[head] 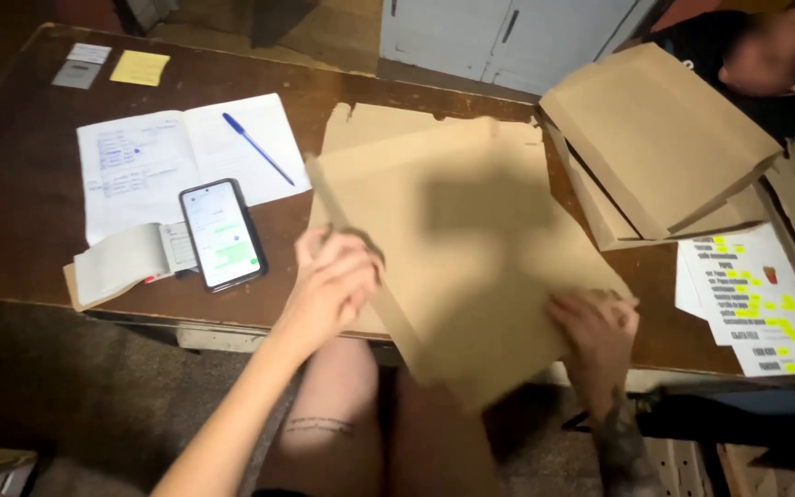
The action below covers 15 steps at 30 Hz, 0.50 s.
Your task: Folding flat cardboard sheets into pizza boxes
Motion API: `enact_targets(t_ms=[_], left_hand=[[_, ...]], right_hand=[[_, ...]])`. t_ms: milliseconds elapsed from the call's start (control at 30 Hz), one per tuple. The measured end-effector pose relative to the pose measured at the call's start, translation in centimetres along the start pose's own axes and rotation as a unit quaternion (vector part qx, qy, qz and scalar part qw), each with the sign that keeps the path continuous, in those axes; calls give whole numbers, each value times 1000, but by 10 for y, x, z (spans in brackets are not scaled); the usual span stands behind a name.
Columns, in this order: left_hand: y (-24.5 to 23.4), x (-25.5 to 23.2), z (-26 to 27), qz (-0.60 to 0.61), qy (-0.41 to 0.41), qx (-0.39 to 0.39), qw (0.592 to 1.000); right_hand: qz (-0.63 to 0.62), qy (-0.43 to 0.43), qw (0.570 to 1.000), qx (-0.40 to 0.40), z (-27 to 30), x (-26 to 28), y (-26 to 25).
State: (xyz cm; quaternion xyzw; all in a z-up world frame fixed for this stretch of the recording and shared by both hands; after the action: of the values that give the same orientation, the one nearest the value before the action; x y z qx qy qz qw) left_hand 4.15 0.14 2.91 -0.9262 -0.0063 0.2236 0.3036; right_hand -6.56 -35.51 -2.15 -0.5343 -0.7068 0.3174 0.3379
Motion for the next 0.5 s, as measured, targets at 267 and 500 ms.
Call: enact_targets(t_ms=[267, 500], left_hand=[[0, -72, 11, -284, 124, 66, 949], [7, 0, 77, -380, -27, 111, 918]], right_hand=[[200, 32, 967, 154, 18, 60, 73], [69, -1, 989, 134, 25, 53, 71]])
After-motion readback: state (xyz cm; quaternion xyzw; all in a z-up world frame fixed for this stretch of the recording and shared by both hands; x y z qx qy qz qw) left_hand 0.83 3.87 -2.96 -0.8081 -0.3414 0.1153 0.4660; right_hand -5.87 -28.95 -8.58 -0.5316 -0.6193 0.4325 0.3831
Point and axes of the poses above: each hand's wrist, its own z-axis away from the middle knuckle, its own y-axis out of the palm, x = y × z, the point moved 5 cm from there along -z, towards the middle knuckle, and after that the axes turned 2 degrees about -z, right-handed, at the moved point
